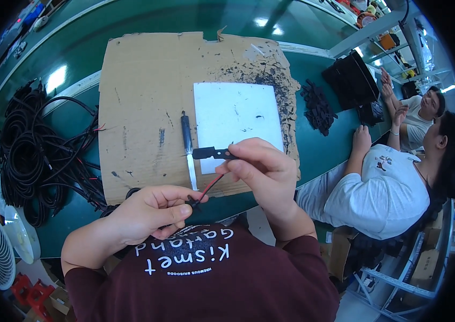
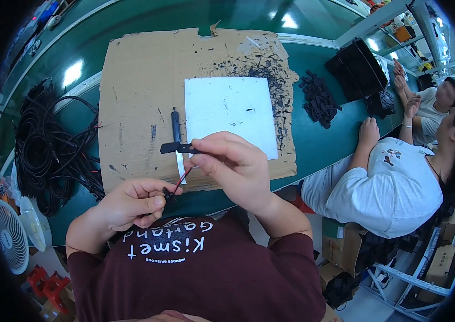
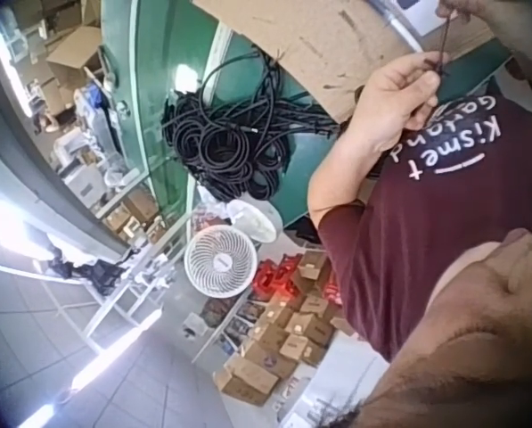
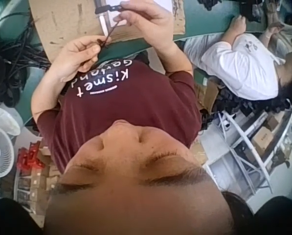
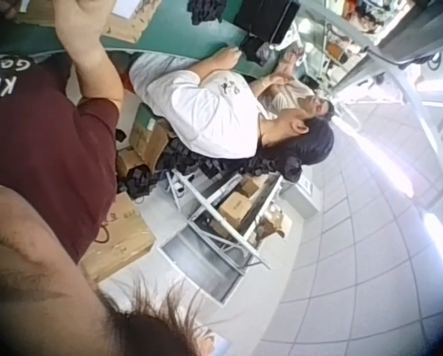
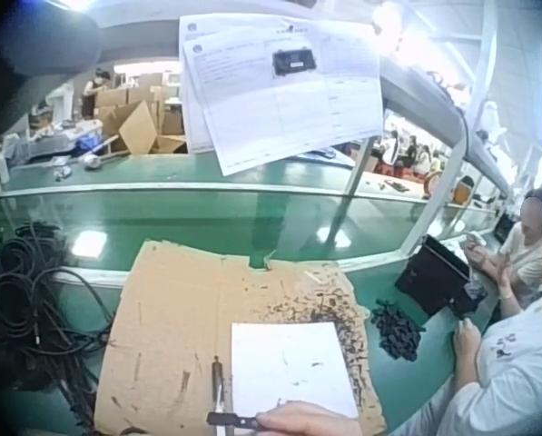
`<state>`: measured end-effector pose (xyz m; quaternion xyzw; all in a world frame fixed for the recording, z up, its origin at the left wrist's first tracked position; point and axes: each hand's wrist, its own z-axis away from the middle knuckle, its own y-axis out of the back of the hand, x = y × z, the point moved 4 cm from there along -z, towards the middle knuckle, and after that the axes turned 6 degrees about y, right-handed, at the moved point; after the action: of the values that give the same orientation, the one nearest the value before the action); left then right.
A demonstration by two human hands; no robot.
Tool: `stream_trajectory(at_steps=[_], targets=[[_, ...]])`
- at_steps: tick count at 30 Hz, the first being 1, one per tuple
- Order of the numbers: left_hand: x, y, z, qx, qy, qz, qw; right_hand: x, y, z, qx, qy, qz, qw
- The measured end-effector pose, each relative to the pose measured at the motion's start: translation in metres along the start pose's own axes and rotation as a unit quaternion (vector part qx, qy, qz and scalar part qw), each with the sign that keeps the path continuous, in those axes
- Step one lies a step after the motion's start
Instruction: The person applies sealant from a tube to wire connectors, then assembles the connectors into plastic housings by hand.
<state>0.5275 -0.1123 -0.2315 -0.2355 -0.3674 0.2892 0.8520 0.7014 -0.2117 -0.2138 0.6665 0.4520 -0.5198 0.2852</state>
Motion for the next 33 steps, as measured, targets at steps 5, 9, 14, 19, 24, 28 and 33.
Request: stream_trajectory(at_steps=[5,9,14,19,24,28,33], targets=[[0.0,0.0,0.001,0.006,0.0,-0.01,1.0,-0.005,0.001,-0.002,-0.033,0.074,0.152,0.985],[0.0,-0.001,0.0,0.006,-0.003,-0.009,1.0,0.004,-0.003,0.002,-0.044,0.009,0.106,0.993],[-0.001,0.0,0.0,0.001,-0.006,0.002,1.0,0.006,-0.005,0.006,-0.04,-0.029,0.055,0.997],[-0.002,0.0,0.0,0.004,-0.006,0.005,1.0,0.008,-0.006,0.007,-0.03,-0.059,0.005,0.998],[-0.002,0.0,0.001,0.002,-0.006,0.012,1.0,0.0,-0.004,0.002,-0.069,0.041,0.121,0.989],[-0.002,0.001,0.0,0.005,-0.005,0.01,1.0,-0.005,-0.006,0.001,-0.042,0.094,0.129,0.986],[-0.001,0.001,0.0,0.003,-0.012,0.013,1.0,-0.012,-0.009,0.004,-0.048,0.139,0.226,0.963]])
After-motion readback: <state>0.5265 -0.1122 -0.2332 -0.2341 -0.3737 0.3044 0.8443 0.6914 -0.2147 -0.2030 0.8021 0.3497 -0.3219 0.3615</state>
